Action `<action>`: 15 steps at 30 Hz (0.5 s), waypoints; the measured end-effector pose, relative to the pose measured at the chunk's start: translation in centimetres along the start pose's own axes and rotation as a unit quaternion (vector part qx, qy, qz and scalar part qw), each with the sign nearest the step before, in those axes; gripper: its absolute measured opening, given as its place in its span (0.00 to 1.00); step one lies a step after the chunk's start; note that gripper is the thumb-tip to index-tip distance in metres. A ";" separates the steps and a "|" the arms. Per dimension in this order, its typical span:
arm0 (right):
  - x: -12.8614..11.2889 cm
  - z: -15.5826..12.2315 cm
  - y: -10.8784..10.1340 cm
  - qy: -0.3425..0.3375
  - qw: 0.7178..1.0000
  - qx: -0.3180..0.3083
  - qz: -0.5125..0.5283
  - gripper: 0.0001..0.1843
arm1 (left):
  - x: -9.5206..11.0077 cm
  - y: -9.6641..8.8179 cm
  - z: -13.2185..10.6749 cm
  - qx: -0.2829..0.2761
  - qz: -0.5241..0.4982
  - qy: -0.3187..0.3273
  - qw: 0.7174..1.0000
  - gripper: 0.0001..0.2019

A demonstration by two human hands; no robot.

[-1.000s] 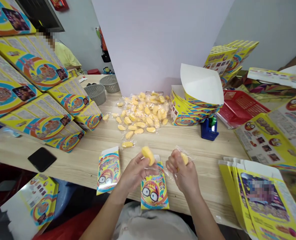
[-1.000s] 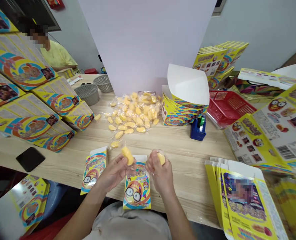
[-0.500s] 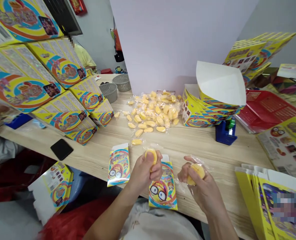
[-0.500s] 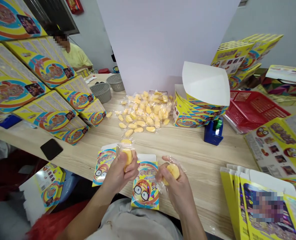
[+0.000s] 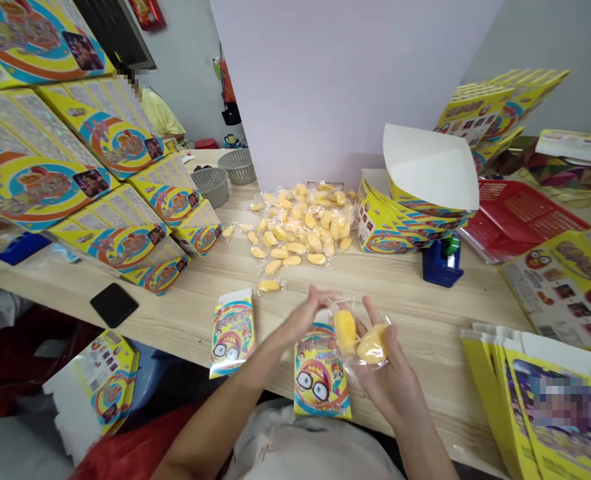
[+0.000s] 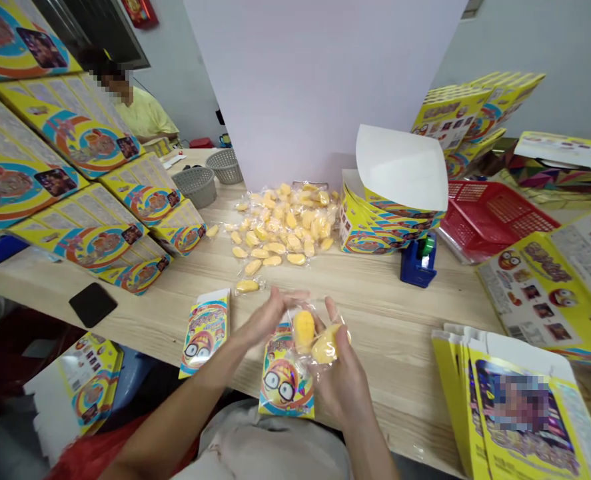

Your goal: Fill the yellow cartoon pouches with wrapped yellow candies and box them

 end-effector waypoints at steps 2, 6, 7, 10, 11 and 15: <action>-0.9 -0.9 0.1 -0.005 1.000 -0.001 0.011 0.27 | -1.8 -1.2 3.7 0.062 0.099 0.003 0.993 0.23; -2.8 -4.3 1.2 -0.045 0.998 -0.035 0.004 0.26 | -4.7 -1.5 10.3 0.074 0.167 0.003 0.983 0.21; -3.2 -5.2 1.5 -0.052 0.998 -0.040 -0.005 0.26 | -5.3 -1.2 11.2 0.074 0.179 -0.001 0.981 0.22; -3.9 -7.5 1.9 -0.085 0.993 -0.043 -0.063 0.29 | -6.5 -0.4 12.3 0.081 0.195 -0.022 0.977 0.19; -4.0 -8.1 1.9 -0.102 0.990 -0.045 -0.082 0.31 | -6.7 -0.3 12.2 0.082 0.193 -0.031 0.977 0.18; -3.6 -9.3 1.2 -0.140 0.982 -0.043 -0.123 0.34 | -6.5 -0.4 10.9 0.074 0.133 -0.049 0.987 0.12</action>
Point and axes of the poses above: each hand's wrist, its own z-axis towards the middle knuckle, its own y-axis out of the palm, x = y × z, the point moved 3 cm from there along z, towards the middle knuckle, and after that the axes turned 7 degrees about x, right-handed, at the moved point
